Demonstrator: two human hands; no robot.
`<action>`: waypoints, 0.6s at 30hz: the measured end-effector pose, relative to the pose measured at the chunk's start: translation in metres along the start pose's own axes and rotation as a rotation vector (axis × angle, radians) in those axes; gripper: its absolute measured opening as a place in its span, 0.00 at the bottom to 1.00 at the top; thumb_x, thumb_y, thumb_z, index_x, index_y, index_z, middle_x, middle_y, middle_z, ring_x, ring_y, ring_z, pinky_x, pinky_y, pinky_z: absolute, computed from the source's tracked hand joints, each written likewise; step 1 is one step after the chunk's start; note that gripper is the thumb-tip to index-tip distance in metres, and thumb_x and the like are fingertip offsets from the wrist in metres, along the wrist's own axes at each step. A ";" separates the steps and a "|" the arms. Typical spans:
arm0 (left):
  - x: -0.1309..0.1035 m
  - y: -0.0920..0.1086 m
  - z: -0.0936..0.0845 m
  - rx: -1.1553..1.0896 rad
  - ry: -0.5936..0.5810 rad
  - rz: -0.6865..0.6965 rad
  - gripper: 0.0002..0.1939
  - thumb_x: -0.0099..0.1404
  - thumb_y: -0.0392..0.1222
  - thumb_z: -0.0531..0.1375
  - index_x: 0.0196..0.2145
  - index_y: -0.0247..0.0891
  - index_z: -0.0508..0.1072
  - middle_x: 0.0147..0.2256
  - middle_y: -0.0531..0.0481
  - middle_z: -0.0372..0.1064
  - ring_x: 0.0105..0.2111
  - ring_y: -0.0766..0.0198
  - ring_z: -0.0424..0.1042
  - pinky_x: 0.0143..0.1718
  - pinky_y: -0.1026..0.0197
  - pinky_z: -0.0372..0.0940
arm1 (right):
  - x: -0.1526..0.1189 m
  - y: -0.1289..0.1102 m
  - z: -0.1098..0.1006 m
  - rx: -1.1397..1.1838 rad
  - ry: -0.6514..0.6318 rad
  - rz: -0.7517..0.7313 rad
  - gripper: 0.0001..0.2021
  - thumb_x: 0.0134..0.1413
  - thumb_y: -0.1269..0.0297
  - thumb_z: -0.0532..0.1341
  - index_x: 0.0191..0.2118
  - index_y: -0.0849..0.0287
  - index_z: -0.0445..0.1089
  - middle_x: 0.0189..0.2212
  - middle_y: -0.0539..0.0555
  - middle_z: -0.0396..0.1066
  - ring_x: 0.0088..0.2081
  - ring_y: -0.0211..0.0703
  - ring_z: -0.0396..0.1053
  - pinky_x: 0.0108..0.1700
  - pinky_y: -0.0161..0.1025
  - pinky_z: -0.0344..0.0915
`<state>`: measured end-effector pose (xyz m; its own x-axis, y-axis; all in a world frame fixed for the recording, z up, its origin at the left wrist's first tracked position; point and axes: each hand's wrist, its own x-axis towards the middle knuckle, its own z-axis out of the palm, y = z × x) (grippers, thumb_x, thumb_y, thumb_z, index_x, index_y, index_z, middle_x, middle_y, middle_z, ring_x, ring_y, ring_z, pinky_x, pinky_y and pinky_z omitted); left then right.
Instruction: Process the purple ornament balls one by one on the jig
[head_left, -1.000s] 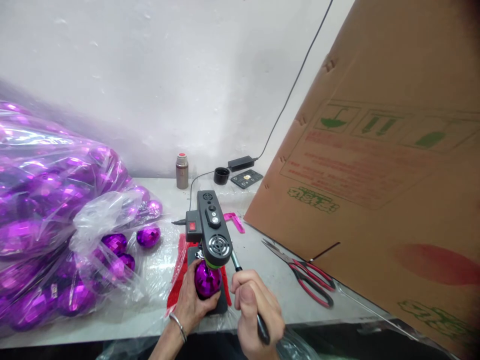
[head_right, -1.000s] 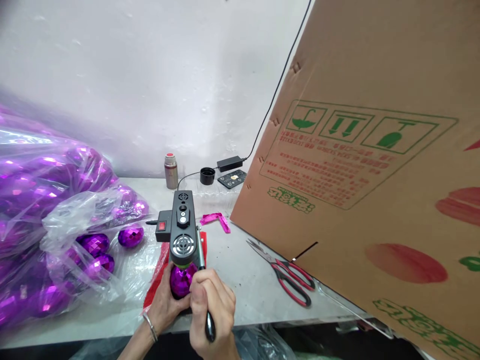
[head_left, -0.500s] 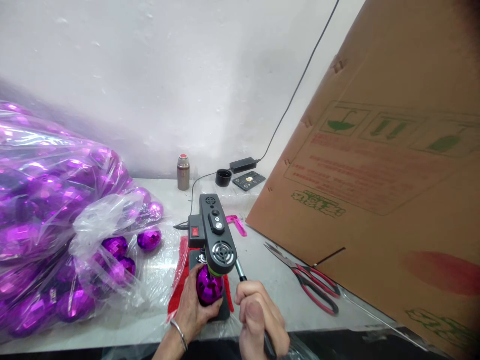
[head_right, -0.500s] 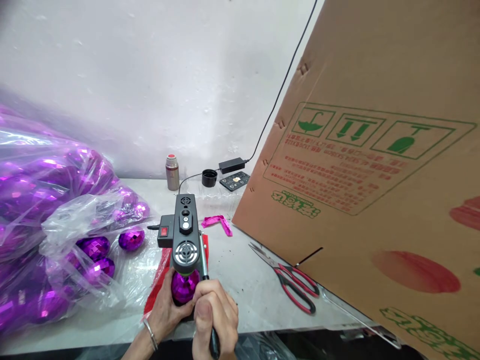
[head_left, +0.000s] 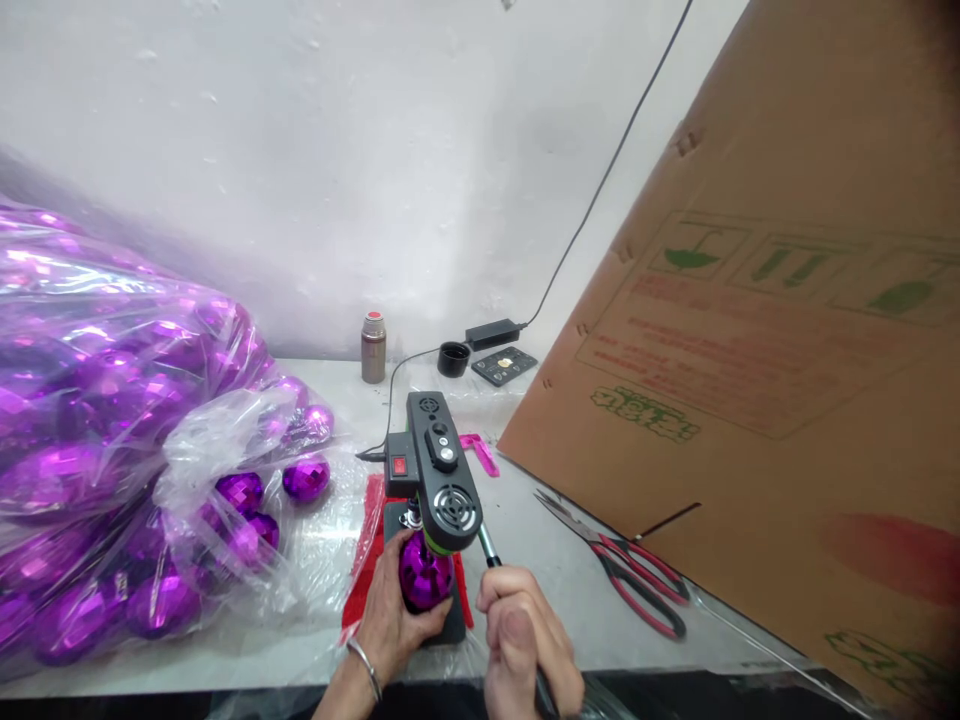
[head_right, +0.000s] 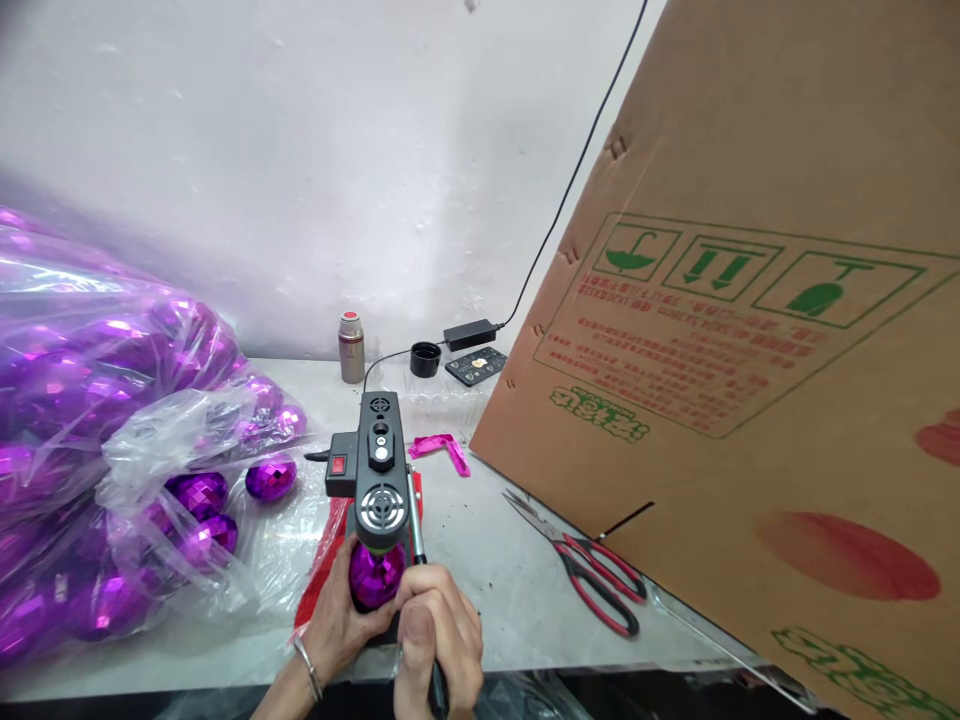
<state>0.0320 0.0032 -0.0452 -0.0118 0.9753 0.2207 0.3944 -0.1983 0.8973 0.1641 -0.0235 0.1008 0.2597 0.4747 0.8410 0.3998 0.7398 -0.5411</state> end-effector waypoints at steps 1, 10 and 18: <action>0.000 0.001 0.000 0.001 0.005 -0.001 0.41 0.54 0.49 0.74 0.62 0.36 0.69 0.56 0.35 0.77 0.55 0.40 0.80 0.59 0.35 0.75 | 0.001 -0.001 0.000 -0.004 -0.003 0.003 0.20 0.77 0.70 0.51 0.28 0.56 0.63 0.22 0.46 0.62 0.22 0.34 0.64 0.25 0.35 0.59; 0.003 0.006 -0.001 -0.014 -0.024 -0.061 0.42 0.53 0.50 0.73 0.63 0.37 0.68 0.57 0.35 0.76 0.56 0.39 0.79 0.60 0.34 0.74 | 0.000 0.000 0.000 -0.017 -0.009 0.023 0.21 0.77 0.69 0.51 0.27 0.55 0.62 0.22 0.47 0.61 0.22 0.36 0.64 0.24 0.35 0.59; 0.005 0.013 0.002 -0.026 0.014 -0.062 0.41 0.50 0.49 0.73 0.60 0.36 0.69 0.55 0.33 0.78 0.57 0.37 0.79 0.61 0.33 0.73 | -0.015 0.007 -0.001 -0.021 -0.041 -0.002 0.19 0.75 0.72 0.50 0.28 0.55 0.61 0.24 0.47 0.61 0.23 0.35 0.63 0.25 0.35 0.58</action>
<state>0.0391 0.0060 -0.0336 -0.0487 0.9843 0.1694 0.3682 -0.1400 0.9192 0.1639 -0.0261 0.0847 0.2226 0.4924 0.8414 0.4192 0.7308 -0.5386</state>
